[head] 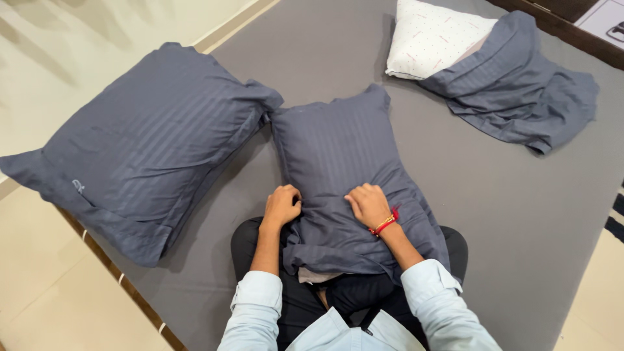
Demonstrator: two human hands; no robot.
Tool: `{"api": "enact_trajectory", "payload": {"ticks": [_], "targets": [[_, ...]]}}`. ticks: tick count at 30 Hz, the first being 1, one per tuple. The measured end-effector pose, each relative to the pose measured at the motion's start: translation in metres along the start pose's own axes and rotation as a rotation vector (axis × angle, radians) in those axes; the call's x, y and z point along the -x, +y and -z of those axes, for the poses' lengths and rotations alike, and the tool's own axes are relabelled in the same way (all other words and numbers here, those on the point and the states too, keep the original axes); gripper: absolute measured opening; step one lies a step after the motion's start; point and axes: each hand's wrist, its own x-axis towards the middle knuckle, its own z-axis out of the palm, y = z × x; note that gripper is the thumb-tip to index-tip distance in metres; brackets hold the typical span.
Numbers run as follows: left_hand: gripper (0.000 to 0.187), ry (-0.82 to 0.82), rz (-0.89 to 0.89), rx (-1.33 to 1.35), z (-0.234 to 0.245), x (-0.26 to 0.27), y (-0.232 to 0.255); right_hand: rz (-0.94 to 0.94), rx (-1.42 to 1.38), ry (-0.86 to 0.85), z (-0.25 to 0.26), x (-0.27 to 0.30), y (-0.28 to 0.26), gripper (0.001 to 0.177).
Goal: The person puts a pillowcase onto a pillow by hand while sitting on a bed, pulling the fabric over the pillow and smoothing it.
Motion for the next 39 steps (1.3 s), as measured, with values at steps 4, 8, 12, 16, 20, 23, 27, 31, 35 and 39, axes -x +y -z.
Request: {"api": "enact_trajectory", "payload": {"ticks": [4, 8, 12, 16, 20, 23, 27, 31, 35, 39], "targets": [[0.023, 0.172, -0.182, 0.156, 0.006, 0.002, 0.023, 0.025, -0.088, -0.133, 0.036, -0.005, 0.011, 0.021], [0.014, 0.172, -0.219, 0.111, -0.005, -0.001, 0.025, -0.093, -0.149, -0.237, 0.081, -0.005, 0.042, 0.028], [0.01, 0.056, -0.293, 0.197, -0.019, -0.006, 0.005, -0.157, -0.228, -0.209, 0.067, 0.006, 0.062, 0.02], [0.012, -0.154, -0.312, 0.39, -0.021, -0.003, -0.008, -0.142, -0.225, -0.064, 0.056, 0.016, 0.078, 0.018], [0.016, -0.135, -0.23, 0.301, -0.024, -0.005, -0.003, -0.345, -0.321, -0.072, 0.053, 0.019, 0.084, 0.022], [0.018, -0.012, -0.197, 0.247, -0.022, -0.004, 0.0, -0.471, -0.441, -0.138, 0.051, 0.026, 0.084, 0.024], [0.019, 0.07, -0.21, 0.281, -0.026, -0.006, -0.004, -0.55, -0.602, -0.098, 0.05, 0.026, 0.089, 0.026], [0.022, -0.094, -0.147, 0.462, -0.031, -0.004, -0.005, -0.619, -0.468, -0.12, 0.054, 0.021, 0.091, 0.026], [0.024, -0.061, -0.025, 0.376, -0.021, -0.006, 0.011, -0.653, -0.414, -0.229, 0.054, 0.023, 0.087, 0.027], [0.031, 0.069, -0.18, 0.255, -0.003, 0.001, 0.035, -0.704, -0.384, -0.15, 0.044, 0.026, 0.095, 0.038]]}}
